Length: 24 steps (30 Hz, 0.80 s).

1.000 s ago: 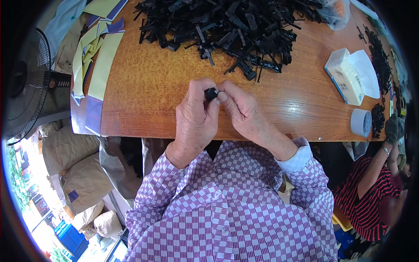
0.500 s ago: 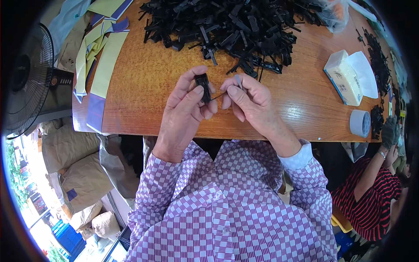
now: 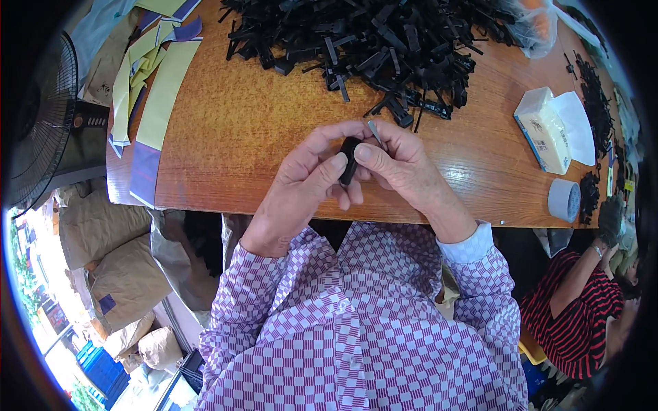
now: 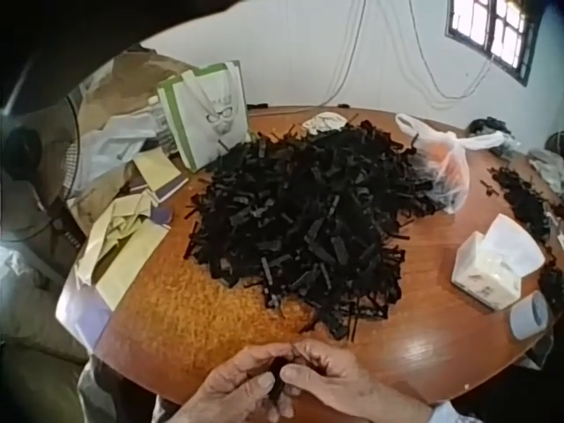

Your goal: Assembling small black plastic electronic housing parts or connectors at a workbench.

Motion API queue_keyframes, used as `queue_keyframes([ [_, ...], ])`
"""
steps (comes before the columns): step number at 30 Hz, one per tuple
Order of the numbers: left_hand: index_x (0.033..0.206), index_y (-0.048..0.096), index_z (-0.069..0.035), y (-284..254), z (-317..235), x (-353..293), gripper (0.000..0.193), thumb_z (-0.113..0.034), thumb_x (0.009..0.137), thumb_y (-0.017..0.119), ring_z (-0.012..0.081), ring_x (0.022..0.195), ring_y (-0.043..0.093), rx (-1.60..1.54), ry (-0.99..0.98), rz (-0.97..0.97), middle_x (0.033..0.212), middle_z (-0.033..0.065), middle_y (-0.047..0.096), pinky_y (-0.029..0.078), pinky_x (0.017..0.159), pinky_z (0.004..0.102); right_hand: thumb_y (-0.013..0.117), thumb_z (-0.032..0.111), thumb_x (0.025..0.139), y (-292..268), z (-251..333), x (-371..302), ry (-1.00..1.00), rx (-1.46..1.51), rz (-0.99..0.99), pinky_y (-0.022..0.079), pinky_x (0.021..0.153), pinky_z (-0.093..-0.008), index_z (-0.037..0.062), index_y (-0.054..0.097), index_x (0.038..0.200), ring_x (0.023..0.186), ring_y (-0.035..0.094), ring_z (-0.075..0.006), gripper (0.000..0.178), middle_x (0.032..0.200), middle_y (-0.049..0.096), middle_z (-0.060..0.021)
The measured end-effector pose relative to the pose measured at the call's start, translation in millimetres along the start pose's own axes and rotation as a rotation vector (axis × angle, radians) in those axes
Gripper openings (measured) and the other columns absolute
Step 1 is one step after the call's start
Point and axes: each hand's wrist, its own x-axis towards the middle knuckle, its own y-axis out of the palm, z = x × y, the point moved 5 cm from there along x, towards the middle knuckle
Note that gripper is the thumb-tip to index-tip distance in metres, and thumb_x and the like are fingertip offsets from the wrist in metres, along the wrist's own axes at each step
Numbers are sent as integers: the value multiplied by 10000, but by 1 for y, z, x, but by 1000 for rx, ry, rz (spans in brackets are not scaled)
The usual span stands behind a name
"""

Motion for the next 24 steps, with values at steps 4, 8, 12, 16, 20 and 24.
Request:
queue_keyframes([
  [4,1330,414,-25,6,-4,0,395,-49,939,470,141,829,611,283,83,50,1046,91,584,494,664,217,583,211,929,-6,-3,2,-73,-208,-74,412,587,-192,6,579,1028,682,505,-28,228,770,568,11],
  [8,1326,418,-22,5,-3,4,383,-23,944,441,144,958,594,610,198,-49,1116,84,567,501,779,256,506,251,972,-5,-8,1,-155,-314,-213,375,563,-171,7,537,1132,658,464,-28,294,755,510,34],
  [12,1326,429,-26,2,-3,6,372,-29,954,429,132,1019,561,597,190,-167,1121,85,565,481,829,259,442,289,995,8,-4,-8,-15,-47,-207,298,480,-164,6,474,1248,566,407,-25,381,696,465,38],
  [16,1330,431,-26,4,-4,8,372,-31,958,425,136,1045,544,692,253,-176,1124,90,564,458,857,255,419,249,1002,13,-8,-7,31,10,-174,322,498,-166,7,451,1251,587,417,-26,349,737,478,32],
  [20,1295,466,-33,3,-4,10,359,-15,936,461,190,988,598,744,358,-223,1067,126,596,478,815,279,432,231,998,14,-9,-5,6,-3,-200,313,491,-164,21,445,1264,578,400,-20,339,730,466,39],
  [24,1242,511,-38,9,-11,8,336,8,909,494,267,941,651,869,458,-273,1025,170,630,524,756,317,438,199,996,14,-11,-4,-15,27,-208,316,493,-161,41,454,1262,581,398,-17,310,728,462,45],
])
